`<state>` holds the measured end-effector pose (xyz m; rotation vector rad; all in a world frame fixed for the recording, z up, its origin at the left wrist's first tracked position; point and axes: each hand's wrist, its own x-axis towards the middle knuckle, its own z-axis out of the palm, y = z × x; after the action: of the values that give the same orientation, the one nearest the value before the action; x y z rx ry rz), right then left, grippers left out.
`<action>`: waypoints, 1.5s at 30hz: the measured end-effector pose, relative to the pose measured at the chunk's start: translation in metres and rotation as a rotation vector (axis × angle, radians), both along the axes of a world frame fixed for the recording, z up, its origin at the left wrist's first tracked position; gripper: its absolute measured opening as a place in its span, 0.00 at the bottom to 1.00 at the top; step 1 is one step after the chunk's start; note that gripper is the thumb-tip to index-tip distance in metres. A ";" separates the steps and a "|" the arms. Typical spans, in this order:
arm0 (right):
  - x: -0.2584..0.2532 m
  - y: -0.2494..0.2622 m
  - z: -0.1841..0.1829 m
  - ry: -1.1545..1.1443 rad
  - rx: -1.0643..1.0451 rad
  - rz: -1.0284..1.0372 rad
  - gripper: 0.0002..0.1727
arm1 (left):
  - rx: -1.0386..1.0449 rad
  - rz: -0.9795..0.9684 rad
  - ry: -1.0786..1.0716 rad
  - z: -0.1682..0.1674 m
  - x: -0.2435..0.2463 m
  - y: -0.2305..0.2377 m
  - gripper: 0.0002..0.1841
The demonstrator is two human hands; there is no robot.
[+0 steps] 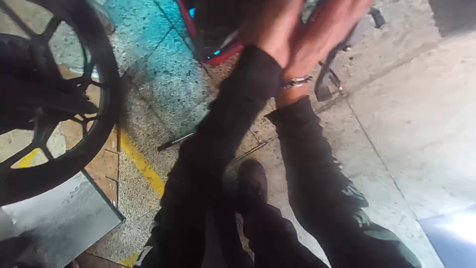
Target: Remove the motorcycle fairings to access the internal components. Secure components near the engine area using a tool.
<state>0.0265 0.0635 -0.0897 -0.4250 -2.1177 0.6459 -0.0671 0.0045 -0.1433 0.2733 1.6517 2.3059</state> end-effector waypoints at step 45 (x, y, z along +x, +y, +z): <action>0.259 0.018 0.230 -0.431 0.177 1.082 0.12 | -0.065 -0.278 0.099 0.252 0.350 -0.170 0.23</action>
<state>0.2860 0.0811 0.1407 0.8279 -2.7176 0.9908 0.2830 -0.1659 0.1084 0.5724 1.6149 2.0583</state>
